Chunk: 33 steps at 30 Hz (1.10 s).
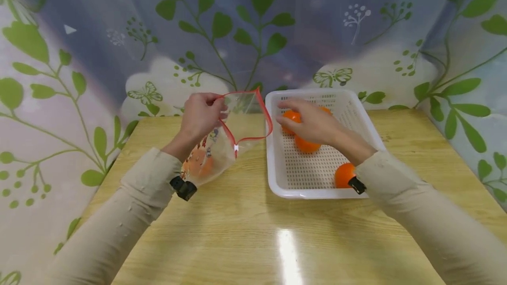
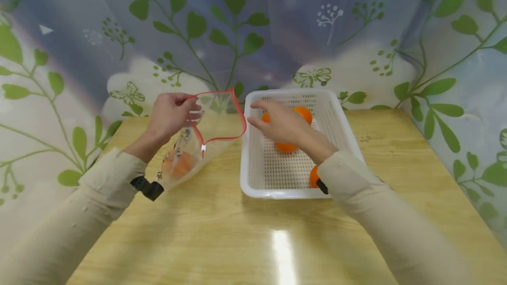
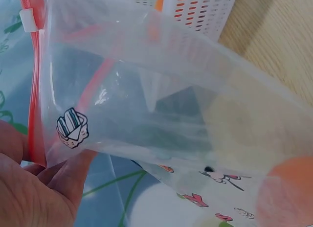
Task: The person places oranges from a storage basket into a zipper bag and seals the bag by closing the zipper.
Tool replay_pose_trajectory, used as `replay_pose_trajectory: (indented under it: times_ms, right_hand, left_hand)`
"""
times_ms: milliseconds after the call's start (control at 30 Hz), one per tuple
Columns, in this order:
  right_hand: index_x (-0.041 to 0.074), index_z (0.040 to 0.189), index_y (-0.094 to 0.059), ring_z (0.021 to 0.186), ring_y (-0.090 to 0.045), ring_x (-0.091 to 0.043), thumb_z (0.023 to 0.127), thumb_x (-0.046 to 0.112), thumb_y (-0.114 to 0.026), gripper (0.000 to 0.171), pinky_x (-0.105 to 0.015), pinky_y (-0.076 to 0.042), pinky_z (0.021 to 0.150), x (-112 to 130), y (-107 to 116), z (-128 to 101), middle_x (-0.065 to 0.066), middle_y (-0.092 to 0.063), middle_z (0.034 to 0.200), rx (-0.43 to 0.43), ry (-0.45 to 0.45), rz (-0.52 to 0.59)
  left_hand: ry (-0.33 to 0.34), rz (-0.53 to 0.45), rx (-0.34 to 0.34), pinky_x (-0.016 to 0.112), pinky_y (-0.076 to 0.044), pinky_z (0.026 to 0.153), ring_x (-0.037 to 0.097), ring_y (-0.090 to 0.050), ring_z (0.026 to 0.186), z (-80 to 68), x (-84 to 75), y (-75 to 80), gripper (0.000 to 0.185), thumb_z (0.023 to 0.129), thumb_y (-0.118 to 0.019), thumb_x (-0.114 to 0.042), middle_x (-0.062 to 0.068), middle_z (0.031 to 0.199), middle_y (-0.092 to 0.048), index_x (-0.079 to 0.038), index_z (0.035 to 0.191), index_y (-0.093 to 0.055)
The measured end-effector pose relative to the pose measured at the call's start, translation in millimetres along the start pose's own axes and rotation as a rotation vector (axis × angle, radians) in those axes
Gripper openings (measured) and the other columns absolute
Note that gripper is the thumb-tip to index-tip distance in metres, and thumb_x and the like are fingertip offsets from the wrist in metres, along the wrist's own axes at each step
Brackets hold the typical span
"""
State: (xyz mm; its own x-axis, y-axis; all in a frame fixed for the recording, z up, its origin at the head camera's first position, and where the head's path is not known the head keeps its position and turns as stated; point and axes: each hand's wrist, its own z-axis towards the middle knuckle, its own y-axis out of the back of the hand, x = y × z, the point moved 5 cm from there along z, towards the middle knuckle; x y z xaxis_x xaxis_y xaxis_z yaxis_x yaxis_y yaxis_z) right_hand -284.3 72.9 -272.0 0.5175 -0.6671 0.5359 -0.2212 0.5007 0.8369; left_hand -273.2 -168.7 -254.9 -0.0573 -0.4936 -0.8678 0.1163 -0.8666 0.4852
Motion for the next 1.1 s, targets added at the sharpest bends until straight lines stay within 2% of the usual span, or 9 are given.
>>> replay_pose_trajectory:
  times_ms: [200, 400, 633, 800, 1033, 1100]
  right_hand:
    - [0.005, 0.139, -0.048, 0.132, -0.038, -0.031, 0.097, 0.033, -0.056, 0.051, -0.049, -0.028, 0.108, -20.8, 7.7, -18.8, -0.013, -0.047, 0.141, 0.037, 0.018, -0.041]
    - [0.000, 0.135, -0.051, 0.127, -0.042, -0.037, 0.097, 0.033, -0.057, 0.051, -0.054, -0.031, 0.105, -44.9, 16.4, -43.0, -0.018, -0.049, 0.136, 0.099, 0.013, -0.090]
    - [0.001, 0.133, -0.054, 0.125, -0.045, -0.037, 0.095, 0.031, -0.060, 0.048, -0.055, -0.033, 0.103, -66.9, 19.8, -73.8, -0.018, -0.052, 0.133, 0.201, -0.021, -0.141]
    - [0.003, 0.133, -0.054, 0.123, -0.046, -0.036, 0.094, 0.032, -0.062, 0.050, -0.055, -0.036, 0.101, -74.9, 15.7, -89.1, -0.018, -0.051, 0.134, 0.249, -0.053, -0.145]
    - [0.001, 0.132, -0.054, 0.120, -0.048, -0.035, 0.092, 0.028, -0.065, 0.049, -0.053, -0.038, 0.100, -78.9, 6.3, -102.7, -0.017, -0.053, 0.132, 0.253, -0.039, -0.151]
    - [0.001, 0.131, -0.055, 0.119, -0.049, -0.034, 0.092, 0.027, -0.066, 0.048, -0.053, -0.038, 0.099, -81.0, 3.3, -105.8, -0.017, -0.053, 0.131, 0.260, -0.039, -0.157]
  left_hand:
    - [0.014, -0.022, 0.000, 0.027, -0.056, 0.064, 0.025, -0.069, 0.089, 1.9, -1.3, -2.1, 0.035, 0.100, -0.048, -0.021, 0.014, 0.102, -0.068, 0.000, 0.124, -0.062]
    - [0.003, -0.028, -0.011, 0.027, -0.056, 0.064, 0.027, -0.068, 0.089, 3.4, -0.1, -3.7, 0.035, 0.100, -0.049, -0.022, 0.014, 0.101, -0.068, 0.000, 0.125, -0.061]
    - [-0.002, -0.056, -0.007, 0.027, -0.056, 0.064, 0.028, -0.068, 0.089, 6.3, 0.0, -5.8, 0.036, 0.100, -0.049, -0.021, 0.015, 0.103, -0.067, 0.001, 0.126, -0.061]
    - [-0.003, -0.069, -0.014, 0.027, -0.056, 0.064, 0.029, -0.068, 0.089, 8.4, -1.2, -5.2, 0.035, 0.099, -0.049, -0.021, 0.016, 0.102, -0.067, 0.001, 0.124, -0.062]
    - [0.000, -0.061, 0.006, 0.028, -0.056, 0.066, 0.023, -0.068, 0.086, 7.9, -2.3, -8.7, 0.037, 0.100, -0.049, -0.023, 0.014, 0.104, -0.067, 0.000, 0.126, -0.061]
    - [0.001, -0.058, 0.008, 0.028, -0.056, 0.066, 0.025, -0.068, 0.088, 7.2, -1.7, -9.7, 0.037, 0.100, -0.049, -0.023, 0.014, 0.104, -0.067, 0.000, 0.126, -0.060]
